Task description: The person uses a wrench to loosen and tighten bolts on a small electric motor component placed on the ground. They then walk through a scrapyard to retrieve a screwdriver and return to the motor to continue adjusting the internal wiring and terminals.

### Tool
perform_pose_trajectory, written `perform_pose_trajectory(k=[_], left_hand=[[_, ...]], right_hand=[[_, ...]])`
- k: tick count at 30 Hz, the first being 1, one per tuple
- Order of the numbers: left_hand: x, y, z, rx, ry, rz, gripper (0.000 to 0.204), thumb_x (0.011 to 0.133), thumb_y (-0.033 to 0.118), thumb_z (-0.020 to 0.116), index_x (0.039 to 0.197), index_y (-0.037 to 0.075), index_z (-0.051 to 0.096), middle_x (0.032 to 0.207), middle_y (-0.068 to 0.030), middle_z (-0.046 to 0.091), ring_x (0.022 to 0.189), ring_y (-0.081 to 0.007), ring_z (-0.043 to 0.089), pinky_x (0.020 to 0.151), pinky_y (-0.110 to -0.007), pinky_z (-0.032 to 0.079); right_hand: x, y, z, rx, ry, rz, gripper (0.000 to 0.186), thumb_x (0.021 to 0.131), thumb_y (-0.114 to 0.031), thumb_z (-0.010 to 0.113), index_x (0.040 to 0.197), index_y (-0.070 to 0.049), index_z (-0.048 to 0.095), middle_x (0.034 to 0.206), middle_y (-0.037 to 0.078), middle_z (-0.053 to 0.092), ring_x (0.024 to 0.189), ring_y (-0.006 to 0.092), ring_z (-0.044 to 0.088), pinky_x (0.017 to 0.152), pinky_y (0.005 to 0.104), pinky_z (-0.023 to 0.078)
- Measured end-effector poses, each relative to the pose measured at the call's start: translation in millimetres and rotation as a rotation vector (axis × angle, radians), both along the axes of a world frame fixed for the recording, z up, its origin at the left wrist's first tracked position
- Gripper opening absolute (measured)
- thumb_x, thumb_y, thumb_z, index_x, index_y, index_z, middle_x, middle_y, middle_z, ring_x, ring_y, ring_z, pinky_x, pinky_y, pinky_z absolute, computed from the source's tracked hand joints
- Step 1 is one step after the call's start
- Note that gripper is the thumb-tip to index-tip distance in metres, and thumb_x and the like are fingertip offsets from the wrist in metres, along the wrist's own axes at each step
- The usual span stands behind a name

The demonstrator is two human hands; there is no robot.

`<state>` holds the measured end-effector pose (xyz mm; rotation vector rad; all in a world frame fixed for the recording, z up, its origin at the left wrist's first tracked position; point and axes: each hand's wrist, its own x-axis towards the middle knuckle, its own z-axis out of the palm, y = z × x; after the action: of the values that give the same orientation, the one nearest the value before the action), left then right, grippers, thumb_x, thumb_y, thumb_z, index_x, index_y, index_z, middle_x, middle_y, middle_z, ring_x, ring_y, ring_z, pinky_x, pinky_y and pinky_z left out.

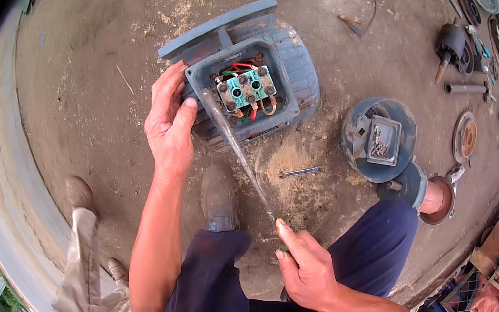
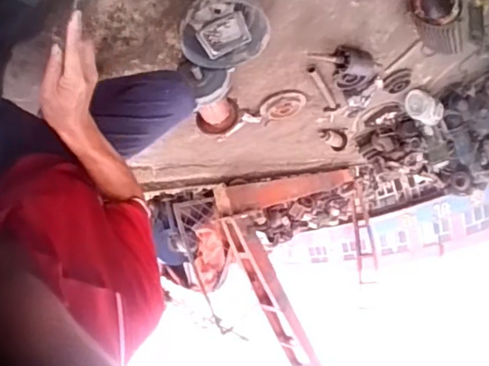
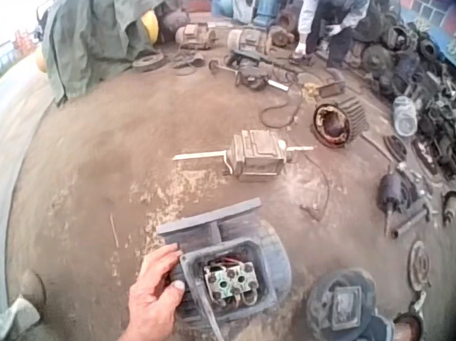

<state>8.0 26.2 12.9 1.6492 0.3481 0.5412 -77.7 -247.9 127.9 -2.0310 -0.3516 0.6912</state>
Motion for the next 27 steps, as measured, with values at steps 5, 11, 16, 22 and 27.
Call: perform_pose_trajectory(k=[5, 11, 16, 22, 27], left_hand=[[2.4, -2.5, 0.9, -0.108, -0.024, -0.016, 0.044, 0.090, 0.006, 0.060, 0.134, -0.003, 0.061, 0.147, -0.0173, 0.050, 0.137, -0.0286, 0.050, 0.115, -0.040, 0.039], [-1.6, -1.5, 2.6, -0.060, 0.032, -0.034, 0.046, 0.089, 0.003, 0.060, 0.135, -0.003, 0.060, 0.148, -0.0171, 0.047, 0.138, -0.0280, 0.048, 0.117, -0.040, 0.037], [-2.8, -1.4, 1.4, -0.101, -0.006, -0.036, 0.048, 0.088, 0.004, 0.062, 0.135, -0.002, 0.060, 0.148, -0.0171, 0.047, 0.139, -0.0281, 0.047, 0.117, -0.041, 0.037], [0.2, -1.6, -0.1, -0.102, -0.036, -0.035, 0.048, 0.088, 0.004, 0.062, 0.135, -0.002, 0.061, 0.148, -0.0166, 0.047, 0.139, -0.0275, 0.047, 0.117, -0.040, 0.036], [-1.8, -2.1, 4.8, -0.093, -0.003, -0.017, 0.048, 0.086, 0.006, 0.063, 0.133, -0.003, 0.061, 0.146, -0.0162, 0.049, 0.138, -0.0264, 0.047, 0.117, -0.039, 0.036]], right_hand=[[26.8, 21.9, -7.5, -0.016, -0.027, -0.018, 0.054, 0.089, 0.009, 0.065, 0.141, 0.006, 0.055, 0.088, 0.016, 0.058, 0.068, 0.0239, 0.056, 0.064, 0.0322, 0.049], [9.4, -1.9, 8.5, -0.034, -0.098, 0.041, 0.055, 0.088, 0.009, 0.066, 0.142, 0.005, 0.055, 0.088, 0.016, 0.058, 0.068, 0.0251, 0.057, 0.063, 0.0323, 0.049], [28.9, 12.6, -10.9, -0.045, -0.159, 0.067, 0.056, 0.088, 0.009, 0.067, 0.142, 0.003, 0.056, 0.085, 0.015, 0.056, 0.065, 0.0246, 0.055, 0.061, 0.0330, 0.049], [9.7, -7.3, 12.7, -0.017, -0.127, 0.077, 0.056, 0.087, 0.012, 0.065, 0.142, 0.005, 0.055, 0.085, 0.015, 0.055, 0.065, 0.0245, 0.054, 0.059, 0.0315, 0.047], [26.5, 5.0, -8.4, -0.059, -0.181, 0.090, 0.056, 0.087, 0.011, 0.065, 0.142, 0.005, 0.054, 0.086, 0.016, 0.056, 0.067, 0.0255, 0.054, 0.061, 0.0339, 0.047]])
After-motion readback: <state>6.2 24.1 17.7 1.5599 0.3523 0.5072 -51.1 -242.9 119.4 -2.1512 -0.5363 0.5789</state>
